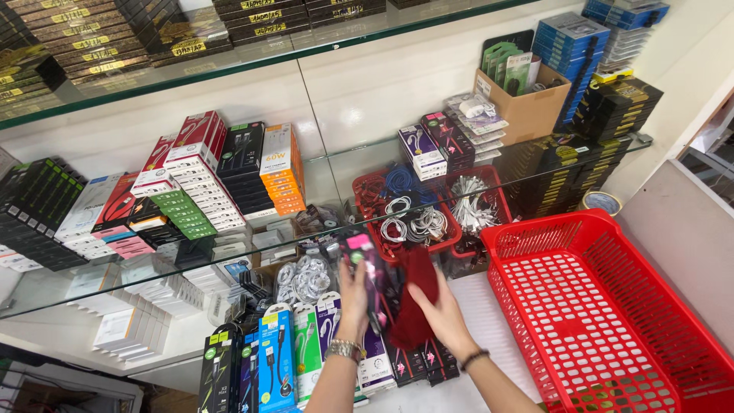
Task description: The person bundles loose white charging cables in a red basket, then picks up boxed electronics accessories from the glass display shelf and stacks them on the counter. They use a red cloth to wipe the shelf surface and wipe individual product boxes before placing them back on the shelf.
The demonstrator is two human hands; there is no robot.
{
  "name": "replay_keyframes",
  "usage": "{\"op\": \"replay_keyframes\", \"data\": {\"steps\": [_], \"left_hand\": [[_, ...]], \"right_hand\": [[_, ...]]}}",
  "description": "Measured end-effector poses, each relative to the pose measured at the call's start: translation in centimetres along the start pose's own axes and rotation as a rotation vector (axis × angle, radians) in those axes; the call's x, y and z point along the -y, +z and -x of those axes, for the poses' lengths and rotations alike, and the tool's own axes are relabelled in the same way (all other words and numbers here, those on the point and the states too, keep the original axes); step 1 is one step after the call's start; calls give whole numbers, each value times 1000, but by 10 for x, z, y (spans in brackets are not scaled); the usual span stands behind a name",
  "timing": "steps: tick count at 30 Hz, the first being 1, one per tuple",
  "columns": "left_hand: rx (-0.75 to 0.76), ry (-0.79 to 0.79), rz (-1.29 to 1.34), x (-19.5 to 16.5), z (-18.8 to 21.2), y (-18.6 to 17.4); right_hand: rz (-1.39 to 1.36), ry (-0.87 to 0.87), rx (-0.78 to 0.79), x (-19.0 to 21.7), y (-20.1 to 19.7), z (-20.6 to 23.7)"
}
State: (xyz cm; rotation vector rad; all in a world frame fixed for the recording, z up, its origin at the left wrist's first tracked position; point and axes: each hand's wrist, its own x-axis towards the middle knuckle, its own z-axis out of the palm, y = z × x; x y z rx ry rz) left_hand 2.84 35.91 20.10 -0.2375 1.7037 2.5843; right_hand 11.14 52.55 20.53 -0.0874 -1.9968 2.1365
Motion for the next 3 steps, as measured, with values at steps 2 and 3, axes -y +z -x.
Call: {"op": "replay_keyframes", "data": {"steps": [2, 3], "left_hand": [[191, -220, 285, 13, 21, 17], [289, -330, 426, 17, 30, 25]], "right_hand": [[453, -302, -22, 22, 17, -31], [657, -289, -6, 32, 31, -37]]}}
